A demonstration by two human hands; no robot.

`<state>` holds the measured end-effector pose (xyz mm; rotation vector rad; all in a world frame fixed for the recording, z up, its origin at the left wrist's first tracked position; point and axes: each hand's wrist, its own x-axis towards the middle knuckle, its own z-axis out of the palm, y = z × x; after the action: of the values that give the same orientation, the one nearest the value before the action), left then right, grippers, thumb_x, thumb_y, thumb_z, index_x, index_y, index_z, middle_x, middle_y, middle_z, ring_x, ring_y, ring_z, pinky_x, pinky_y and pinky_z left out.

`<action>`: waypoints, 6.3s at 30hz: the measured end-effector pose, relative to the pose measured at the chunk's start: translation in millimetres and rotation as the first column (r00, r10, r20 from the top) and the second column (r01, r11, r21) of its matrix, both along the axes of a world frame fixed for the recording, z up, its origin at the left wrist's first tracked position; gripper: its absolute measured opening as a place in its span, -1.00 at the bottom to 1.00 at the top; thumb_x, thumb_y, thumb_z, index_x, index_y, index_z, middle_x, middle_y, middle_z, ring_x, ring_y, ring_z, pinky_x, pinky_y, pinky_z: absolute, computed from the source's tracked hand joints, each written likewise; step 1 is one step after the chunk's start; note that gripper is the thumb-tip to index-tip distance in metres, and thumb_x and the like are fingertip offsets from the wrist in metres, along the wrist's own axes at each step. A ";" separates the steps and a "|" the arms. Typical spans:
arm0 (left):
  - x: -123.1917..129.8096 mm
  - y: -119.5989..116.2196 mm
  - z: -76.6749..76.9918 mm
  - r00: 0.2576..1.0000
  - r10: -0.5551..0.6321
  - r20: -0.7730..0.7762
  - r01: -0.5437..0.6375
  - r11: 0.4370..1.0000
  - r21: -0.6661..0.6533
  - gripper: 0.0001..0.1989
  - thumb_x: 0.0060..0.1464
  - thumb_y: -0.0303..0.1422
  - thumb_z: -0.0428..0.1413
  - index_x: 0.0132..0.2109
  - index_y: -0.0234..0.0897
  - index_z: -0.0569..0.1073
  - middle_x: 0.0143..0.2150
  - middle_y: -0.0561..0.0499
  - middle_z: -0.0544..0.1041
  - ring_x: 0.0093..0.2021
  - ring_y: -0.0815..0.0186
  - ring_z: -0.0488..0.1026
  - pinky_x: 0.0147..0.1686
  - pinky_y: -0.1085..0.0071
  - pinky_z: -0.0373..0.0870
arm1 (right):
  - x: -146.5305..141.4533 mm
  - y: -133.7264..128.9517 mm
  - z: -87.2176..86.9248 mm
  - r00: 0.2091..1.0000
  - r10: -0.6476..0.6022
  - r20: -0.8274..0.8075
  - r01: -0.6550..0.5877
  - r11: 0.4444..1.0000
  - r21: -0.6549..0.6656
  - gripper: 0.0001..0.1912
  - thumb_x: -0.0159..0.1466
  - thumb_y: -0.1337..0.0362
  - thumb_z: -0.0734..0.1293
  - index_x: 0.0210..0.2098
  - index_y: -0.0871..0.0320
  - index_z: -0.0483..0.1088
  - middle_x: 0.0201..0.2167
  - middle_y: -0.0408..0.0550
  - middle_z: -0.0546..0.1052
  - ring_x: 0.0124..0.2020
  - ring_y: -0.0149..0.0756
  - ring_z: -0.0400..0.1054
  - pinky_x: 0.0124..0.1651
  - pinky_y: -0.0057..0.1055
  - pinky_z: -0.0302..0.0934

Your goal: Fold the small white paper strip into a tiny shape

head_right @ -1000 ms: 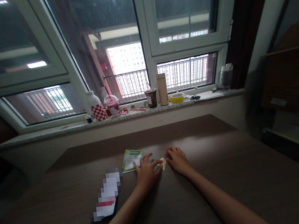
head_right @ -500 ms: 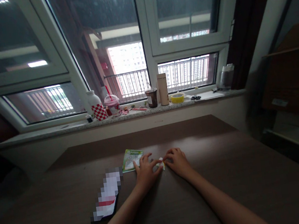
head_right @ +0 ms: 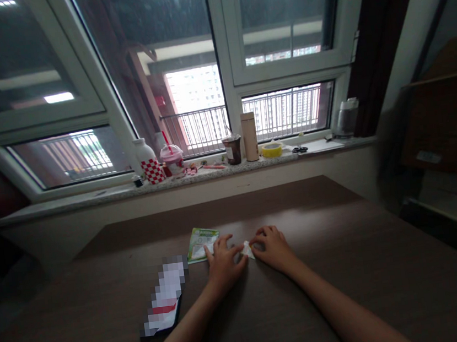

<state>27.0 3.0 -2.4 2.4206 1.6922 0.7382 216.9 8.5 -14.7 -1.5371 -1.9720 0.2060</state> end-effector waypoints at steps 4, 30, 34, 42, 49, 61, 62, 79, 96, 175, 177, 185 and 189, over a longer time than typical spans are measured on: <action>-0.3 0.9 0.6 1.000 -0.007 0.007 0.007 1.000 -0.014 -0.77 0.02 -0.20 0.21 -0.12 0.09 0.58 0.25 -0.02 0.30 0.31 0.05 0.08 0.24 -0.31 -0.44 | 3.2 0.7 1.1 1.000 0.028 0.014 -0.027 0.999 -0.038 -0.78 0.20 0.17 0.35 -0.16 -0.14 0.54 -0.07 -0.07 0.41 0.05 -0.16 0.20 0.11 -0.19 0.10; 0.1 2.4 3.6 0.998 0.014 0.060 -0.014 1.000 -0.002 -0.86 0.09 -0.18 0.18 -0.26 -0.02 0.61 0.21 -0.02 0.35 0.25 0.08 0.18 0.25 -0.30 -0.33 | 5.0 0.2 -0.6 0.984 0.169 -0.050 -0.169 0.986 0.011 -0.84 0.24 0.16 0.35 -0.21 -0.07 0.56 -0.08 -0.05 0.44 0.05 -0.18 0.21 0.15 -0.17 0.10; 0.9 2.5 4.4 0.998 0.016 0.068 -0.015 1.000 -0.013 -0.87 0.10 -0.20 0.17 -0.27 -0.04 0.61 0.20 -0.03 0.36 0.25 0.08 0.18 0.25 -0.30 -0.30 | 5.6 -1.0 2.4 0.981 0.188 -0.051 -0.190 0.981 -0.028 -0.78 0.20 0.05 0.38 -0.17 -0.13 0.55 -0.07 -0.06 0.43 0.06 -0.16 0.19 0.16 -0.16 0.08; 0.4 1.9 5.7 1.000 -0.011 0.028 0.013 0.998 -0.054 -0.74 0.10 -0.13 0.15 -0.05 0.05 0.55 0.24 -0.04 0.30 0.27 0.08 0.15 0.27 -0.25 -0.26 | 7.3 2.6 -0.7 0.981 0.180 -0.073 -0.185 0.980 -0.071 -0.83 0.23 0.12 0.37 -0.20 -0.12 0.57 -0.04 -0.05 0.43 0.08 -0.15 0.18 0.19 -0.14 0.06; 0.0 3.3 -0.2 1.000 -0.012 -0.021 0.011 0.999 -0.053 -0.76 0.16 -0.11 0.07 -0.05 0.20 0.54 0.31 0.02 0.24 0.31 0.02 0.07 0.23 -0.34 -0.33 | 8.5 5.9 -3.8 0.983 0.170 -0.076 -0.176 0.980 -0.092 -0.86 0.23 0.19 0.37 -0.22 -0.07 0.57 -0.03 -0.05 0.44 0.09 -0.18 0.19 0.19 -0.18 0.06; 3.0 3.0 5.2 0.999 0.031 0.010 -0.030 0.996 -0.087 -0.80 0.16 -0.15 0.08 -0.13 0.08 0.57 0.28 0.00 0.27 0.30 0.07 0.08 0.23 -0.33 -0.26 | 5.8 5.9 -1.6 0.986 0.140 -0.091 -0.146 0.988 -0.058 -0.87 0.22 0.18 0.37 -0.25 -0.04 0.56 -0.09 -0.06 0.46 0.03 -0.17 0.24 0.15 -0.18 0.11; 3.2 3.8 4.4 0.999 0.037 0.009 -0.036 0.996 -0.085 -0.81 0.15 -0.15 0.09 -0.14 0.08 0.57 0.28 0.00 0.28 0.30 0.06 0.08 0.22 -0.33 -0.26 | 4.5 4.7 -0.4 0.987 0.129 -0.097 -0.135 0.990 -0.050 -0.86 0.22 0.18 0.37 -0.25 -0.02 0.55 -0.10 -0.06 0.46 0.03 -0.18 0.25 0.14 -0.19 0.11; 3.2 2.2 4.9 1.000 0.023 0.002 -0.023 0.999 -0.043 -0.83 0.15 -0.20 0.10 -0.17 0.01 0.58 0.26 0.01 0.30 0.32 0.01 0.03 0.22 -0.33 -0.24 | 0.2 -5.0 8.5 0.988 0.129 0.088 -0.135 0.988 0.070 -0.88 0.20 0.23 0.38 -0.27 -0.06 0.56 -0.09 -0.06 0.45 0.06 -0.13 0.18 0.15 -0.15 0.07; 0.4 4.7 4.8 0.997 -0.054 0.061 0.058 0.997 -0.060 -0.89 0.08 -0.27 0.18 -0.24 0.00 0.61 0.15 0.06 0.42 0.28 -0.03 0.08 0.23 -0.29 -0.17 | -2.8 -7.5 9.4 0.979 0.137 0.153 -0.147 0.987 0.062 -0.79 0.28 0.23 0.29 -0.14 -0.07 0.52 -0.10 -0.09 0.50 0.04 -0.18 0.26 0.29 0.07 -0.18; 0.8 -1.7 6.7 0.999 0.030 0.026 -0.028 0.998 -0.063 -0.79 0.06 -0.11 0.16 -0.13 0.16 0.57 0.19 0.10 0.41 0.30 -0.07 0.05 0.18 -0.41 -0.47 | 11.1 -2.7 14.3 0.929 0.312 0.201 -0.334 0.939 0.082 -0.76 0.25 0.23 0.32 -0.13 -0.19 0.51 -0.07 -0.18 0.56 0.21 -0.10 0.18 0.30 0.24 -0.36; 0.7 -1.3 7.2 0.998 0.045 0.040 -0.041 0.996 -0.082 -0.79 0.06 -0.12 0.15 -0.13 0.15 0.57 0.20 0.09 0.41 0.31 -0.07 0.05 0.18 -0.41 -0.45 | 10.1 -4.2 15.5 0.932 0.310 0.188 -0.330 0.940 0.088 -0.76 0.26 0.23 0.31 -0.11 -0.16 0.51 -0.07 -0.15 0.56 0.21 -0.11 0.18 0.30 0.22 -0.34; 1.3 -3.5 12.5 0.995 0.067 0.079 -0.062 0.996 -0.065 -0.84 0.01 -0.17 0.20 -0.22 0.04 0.59 0.18 0.03 0.41 0.29 -0.06 0.08 0.19 -0.40 -0.40 | 10.8 -4.0 17.1 0.927 0.318 0.201 -0.342 0.935 0.095 -0.77 0.27 0.24 0.30 -0.12 -0.15 0.51 -0.07 -0.17 0.56 0.24 -0.08 0.14 0.31 0.20 -0.34; 1.4 -3.1 11.2 0.994 0.066 0.084 -0.063 0.997 -0.041 -0.87 0.01 -0.17 0.21 -0.24 0.05 0.60 0.16 0.04 0.42 0.28 -0.07 0.10 0.18 -0.42 -0.36 | 11.0 -2.7 15.3 0.922 0.319 0.219 -0.346 0.933 0.097 -0.77 0.29 0.24 0.29 -0.12 -0.17 0.51 -0.06 -0.20 0.55 0.23 -0.08 0.13 0.31 0.22 -0.35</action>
<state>28.4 -0.1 8.7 2.2842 1.7429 0.7975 227.9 5.9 0.6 -1.1654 -2.3521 0.0558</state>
